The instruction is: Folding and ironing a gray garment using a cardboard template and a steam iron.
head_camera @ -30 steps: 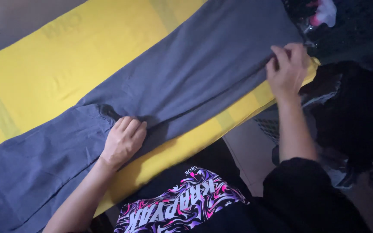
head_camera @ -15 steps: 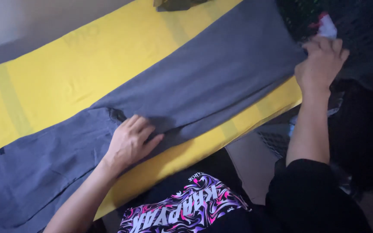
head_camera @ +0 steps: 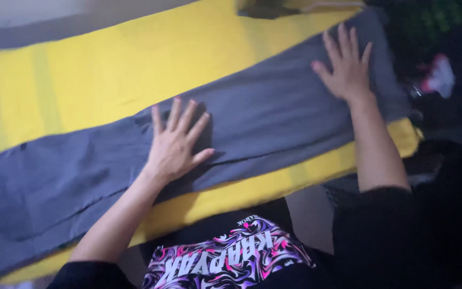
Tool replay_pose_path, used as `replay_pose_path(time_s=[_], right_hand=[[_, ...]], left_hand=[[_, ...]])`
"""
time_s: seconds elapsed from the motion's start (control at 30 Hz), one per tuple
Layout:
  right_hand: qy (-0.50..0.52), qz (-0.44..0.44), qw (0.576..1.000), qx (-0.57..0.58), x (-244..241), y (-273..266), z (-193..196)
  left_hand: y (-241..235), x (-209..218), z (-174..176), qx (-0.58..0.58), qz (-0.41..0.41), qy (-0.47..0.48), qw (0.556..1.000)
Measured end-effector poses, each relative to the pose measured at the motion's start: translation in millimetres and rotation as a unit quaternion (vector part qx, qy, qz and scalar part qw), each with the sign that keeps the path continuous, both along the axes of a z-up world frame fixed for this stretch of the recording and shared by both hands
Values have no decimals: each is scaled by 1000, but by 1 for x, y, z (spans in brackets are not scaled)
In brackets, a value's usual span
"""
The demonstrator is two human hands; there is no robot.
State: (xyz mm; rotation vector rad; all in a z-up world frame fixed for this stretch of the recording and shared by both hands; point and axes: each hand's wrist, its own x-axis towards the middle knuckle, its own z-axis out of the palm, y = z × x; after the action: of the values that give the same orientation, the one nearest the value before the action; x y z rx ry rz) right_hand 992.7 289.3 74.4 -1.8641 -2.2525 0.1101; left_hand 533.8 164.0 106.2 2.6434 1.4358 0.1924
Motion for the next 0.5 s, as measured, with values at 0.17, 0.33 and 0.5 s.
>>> replay_pose_path(time_s=[0.17, 0.33, 0.5], right_hand=[[-13, 199, 979, -38, -122, -37, 17], [-1, 345, 937, -50, -214, -49, 28], [218, 466, 843, -159, -291, -57, 39]], left_hand=[[-21, 2, 15, 58, 83, -105, 989], [-37, -14, -10, 120, 251, -161, 947], [-68, -52, -1, 34, 250, -151, 956]])
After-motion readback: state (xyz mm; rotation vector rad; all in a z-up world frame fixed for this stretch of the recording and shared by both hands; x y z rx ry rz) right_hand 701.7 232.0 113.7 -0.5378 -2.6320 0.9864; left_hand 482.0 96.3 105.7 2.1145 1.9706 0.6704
